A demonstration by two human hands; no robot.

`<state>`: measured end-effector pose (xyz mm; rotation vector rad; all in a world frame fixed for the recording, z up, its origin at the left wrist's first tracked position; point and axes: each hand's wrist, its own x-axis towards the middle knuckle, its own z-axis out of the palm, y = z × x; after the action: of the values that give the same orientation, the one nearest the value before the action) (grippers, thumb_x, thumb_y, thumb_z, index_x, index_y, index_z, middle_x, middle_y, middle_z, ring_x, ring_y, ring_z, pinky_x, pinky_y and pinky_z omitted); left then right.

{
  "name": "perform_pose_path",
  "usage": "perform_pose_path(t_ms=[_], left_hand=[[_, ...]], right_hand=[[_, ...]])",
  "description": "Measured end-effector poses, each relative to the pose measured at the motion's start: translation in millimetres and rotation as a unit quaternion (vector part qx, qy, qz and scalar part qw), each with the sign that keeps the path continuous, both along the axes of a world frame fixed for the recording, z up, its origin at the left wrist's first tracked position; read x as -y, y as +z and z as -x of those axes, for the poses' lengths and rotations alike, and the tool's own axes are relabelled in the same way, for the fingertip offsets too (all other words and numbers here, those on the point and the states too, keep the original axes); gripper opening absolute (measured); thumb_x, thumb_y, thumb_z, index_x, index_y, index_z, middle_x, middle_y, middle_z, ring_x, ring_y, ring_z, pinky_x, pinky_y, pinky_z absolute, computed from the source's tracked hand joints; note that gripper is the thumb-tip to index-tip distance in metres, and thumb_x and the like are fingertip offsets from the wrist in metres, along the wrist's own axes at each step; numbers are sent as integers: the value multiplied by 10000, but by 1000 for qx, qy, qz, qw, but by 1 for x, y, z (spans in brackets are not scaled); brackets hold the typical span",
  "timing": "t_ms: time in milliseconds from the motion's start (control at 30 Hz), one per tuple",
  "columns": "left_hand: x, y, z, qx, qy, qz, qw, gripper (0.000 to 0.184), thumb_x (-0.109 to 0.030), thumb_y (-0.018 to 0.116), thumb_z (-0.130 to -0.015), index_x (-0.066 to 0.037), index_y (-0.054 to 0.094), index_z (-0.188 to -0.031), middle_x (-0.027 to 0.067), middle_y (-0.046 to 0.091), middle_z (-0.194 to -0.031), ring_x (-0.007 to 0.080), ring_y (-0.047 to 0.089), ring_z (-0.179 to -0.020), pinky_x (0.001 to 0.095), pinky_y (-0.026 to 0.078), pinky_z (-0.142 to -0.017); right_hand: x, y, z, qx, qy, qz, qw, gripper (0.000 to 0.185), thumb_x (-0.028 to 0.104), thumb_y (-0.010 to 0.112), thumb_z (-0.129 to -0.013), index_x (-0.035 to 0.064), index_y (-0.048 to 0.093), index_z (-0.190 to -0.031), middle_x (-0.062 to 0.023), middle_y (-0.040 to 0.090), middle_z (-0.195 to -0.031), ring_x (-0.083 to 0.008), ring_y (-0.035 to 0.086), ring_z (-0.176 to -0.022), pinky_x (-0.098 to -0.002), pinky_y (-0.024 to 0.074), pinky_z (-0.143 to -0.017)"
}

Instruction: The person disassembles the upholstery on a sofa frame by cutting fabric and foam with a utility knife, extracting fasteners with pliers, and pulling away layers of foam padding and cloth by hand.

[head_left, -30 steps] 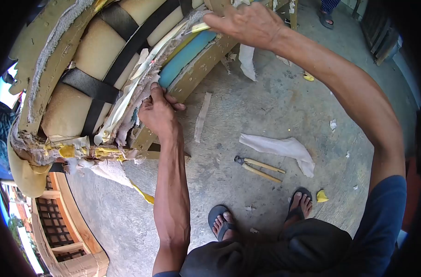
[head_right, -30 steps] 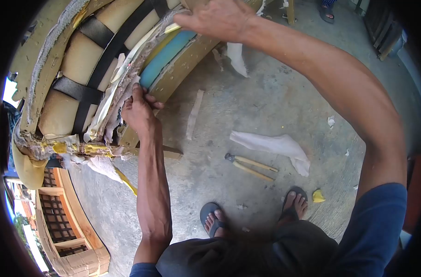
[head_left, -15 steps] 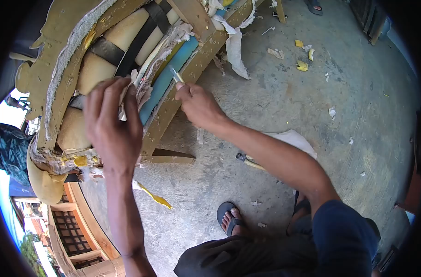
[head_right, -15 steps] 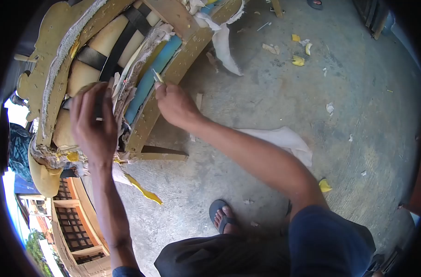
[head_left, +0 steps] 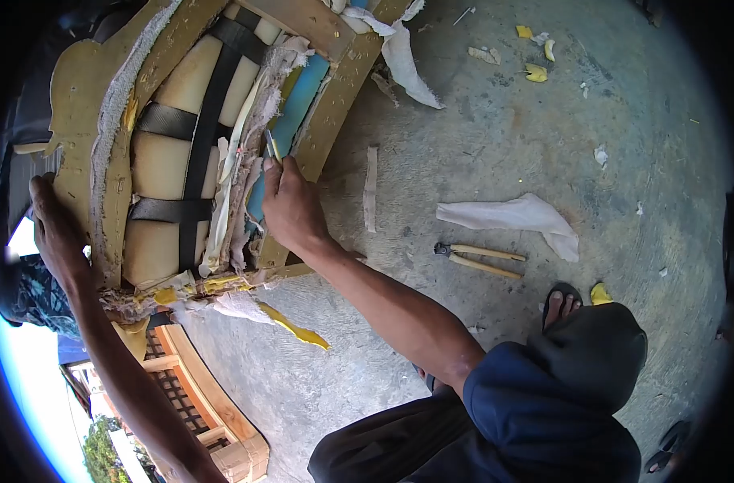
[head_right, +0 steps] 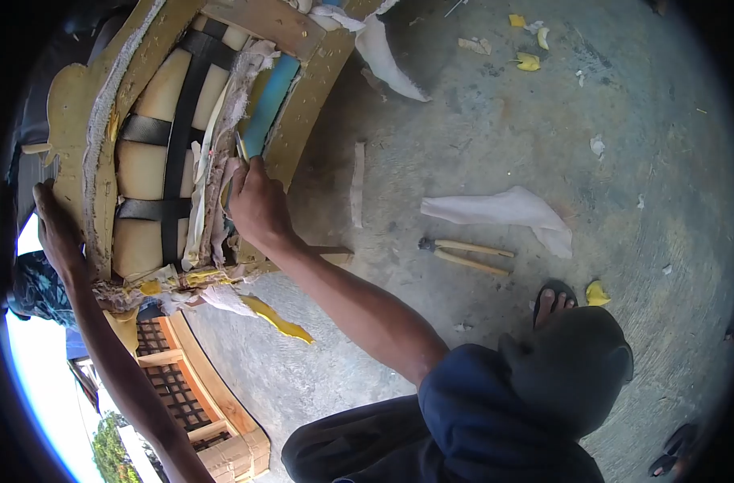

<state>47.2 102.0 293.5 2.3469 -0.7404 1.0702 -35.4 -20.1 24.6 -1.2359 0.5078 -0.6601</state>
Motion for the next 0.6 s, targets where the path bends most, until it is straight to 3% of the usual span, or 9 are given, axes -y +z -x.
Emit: perform_pose_path(t_ms=[33, 133, 333, 367, 467, 500, 533, 600], left_hand=[[-4, 2, -4, -4, 9, 8, 1000, 829, -689, 397, -994, 2, 537, -1429, 177, 589, -1394, 266, 550, -1263, 348, 362, -1097], [-3, 4, 2, -40, 10, 0, 999, 838, -694, 418, -985, 9, 538, -1425, 169, 597, -1375, 258, 549, -1261, 343, 362, -1097], [-5, 2, -4, -54, -50, 20, 997, 852, -695, 412, -986, 19, 514, -1440, 175, 580, -1387, 262, 545, -1249, 360, 360, -1099], [-7, 3, -6, -111, -67, 58, 990, 763, -610, 436, -1027, 25, 484, -1448, 153, 564, -1371, 220, 516, -1245, 340, 366, -1086], [-10, 2, -5, -70, -50, 21, 996, 736, -601, 441, -1028, 8, 505, -1436, 146, 569, -1351, 215, 525, -1202, 338, 374, -1068], [-13, 5, -9, -71, -59, 3, 996, 726, -610, 455, -1017, 2, 542, -1399, 138, 581, -1300, 214, 533, -1150, 343, 389, -1038], [-11, 4, -7, -72, -63, 3, 995, 726, -610, 455, -1017, 2, 542, -1399, 138, 581, -1300, 214, 533, -1150, 343, 389, -1038], [-9, 1, -5, -64, -62, 24, 996, 752, -642, 469, -997, 16, 580, -1344, 136, 612, -1203, 221, 551, -1078, 346, 413, -994]], right_hand=[[1, 1, -3, -6, -6, -2, 1000, 284, 271, 437, -1057, -4, 505, -1046, -335, 613, -681, -539, 641, -701, -607, 507, -591], [-2, 6, -4, -7, 20, -34, 999, 369, 337, 391, -1082, -9, 518, -1048, -263, 626, -673, -494, 654, -669, -566, 480, -590], [-48, 4, 2, 4, 63, -62, 996, 371, 338, 391, -1084, -10, 519, -1070, -276, 629, -681, -472, 671, -671, -554, 480, -593], [-59, 2, 12, -8, 116, -75, 990, 407, 375, 384, -1085, -8, 522, -1077, -269, 628, -676, -460, 675, -660, -545, 476, -586], [-53, -15, 25, 26, 157, -92, 983, 332, 304, 431, -1068, -14, 520, -1031, -305, 620, -671, -522, 653, -698, -602, 477, -601], [-31, 3, 42, -17, 174, -103, 979, 348, 313, 424, -1069, -14, 537, -1038, -313, 640, -730, -528, 657, -767, -603, 486, -668], [-24, 2, 39, -18, 170, -102, 980, 348, 313, 424, -1069, -14, 537, -1038, -313, 640, -730, -528, 657, -767, -603, 486, -668], [-6, -1, 21, -15, 97, -100, 990, 458, 413, 386, -1080, -6, 561, -1026, -263, 641, -769, -444, 679, -778, -521, 493, -721]])
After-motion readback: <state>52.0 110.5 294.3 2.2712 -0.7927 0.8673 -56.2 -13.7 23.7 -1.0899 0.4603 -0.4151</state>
